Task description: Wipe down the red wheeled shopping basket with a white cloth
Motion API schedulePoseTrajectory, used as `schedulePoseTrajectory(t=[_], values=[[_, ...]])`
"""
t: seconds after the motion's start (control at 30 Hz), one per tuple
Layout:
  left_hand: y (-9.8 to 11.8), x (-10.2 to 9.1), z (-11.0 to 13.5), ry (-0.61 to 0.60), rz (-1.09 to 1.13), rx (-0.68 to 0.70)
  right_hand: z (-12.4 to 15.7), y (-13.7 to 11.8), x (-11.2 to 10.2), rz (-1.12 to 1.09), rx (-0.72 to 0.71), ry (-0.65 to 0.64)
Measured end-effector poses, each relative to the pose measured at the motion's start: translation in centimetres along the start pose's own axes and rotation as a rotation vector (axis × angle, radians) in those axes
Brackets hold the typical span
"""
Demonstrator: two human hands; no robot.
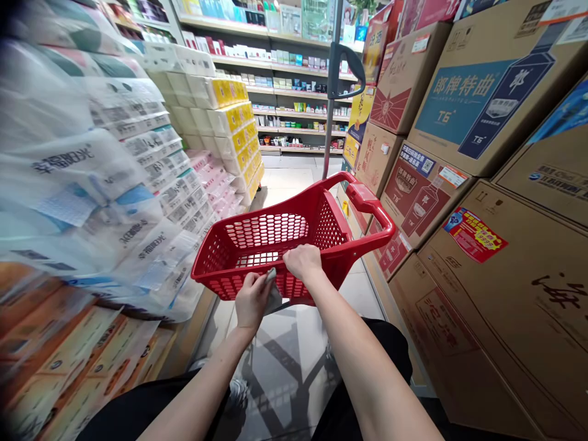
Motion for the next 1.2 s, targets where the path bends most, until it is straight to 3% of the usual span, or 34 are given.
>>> schedulePoseTrajectory(t=[0.23, 0.43, 0.6, 0.77, 0.9, 0.97, 1.03, 1.2], values=[[0.3, 1.3, 0.2, -0.091, -0.232, -0.012, 0.1, -0.2, 0.2, 0.038, -0.022, 0.022], [-0.1, -0.5, -0.1, -0.195, -0.285, 0.156, 0.0, 0.3, 0.3, 0.031, -0.022, 0.057], [-0.9, -2.1, 0.1, -0.185, -0.338, 0.223, 0.2, 0.2, 0.4, 0.038, -0.028, 0.077], [-2.9, -4.6, 0.8, -0.099, -0.287, 0.264, 0.2, -0.5, 0.5, 0.049, -0.046, 0.086], [-4.3, -8.0, -0.3, 0.128, -0.136, 0.156, 0.3, -0.5, 0.3, 0.051, -0.047, 0.060], [-3.9, -8.6, -1.6, 0.216, -0.047, 0.116, 0.4, -0.6, 0.2, 0.045, -0.043, 0.049], [-3.0, -7.9, -2.9, 0.224, -0.019, 0.108, 0.5, -0.6, 0.0, 0.046, -0.043, 0.048], [-1.6, -3.9, -3.7, 0.008, -0.176, 0.292, 0.7, -0.4, -0.1, 0.079, -0.028, 0.042]])
Point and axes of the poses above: each hand's wrist, its own z-axis away from the middle knuckle, its own x-axis out of the palm, y = z × x, the point moved 3 cm from there along -z, towards the middle knuckle, and after that the axes turned 10 degrees about -y, right-handed, at the moved point
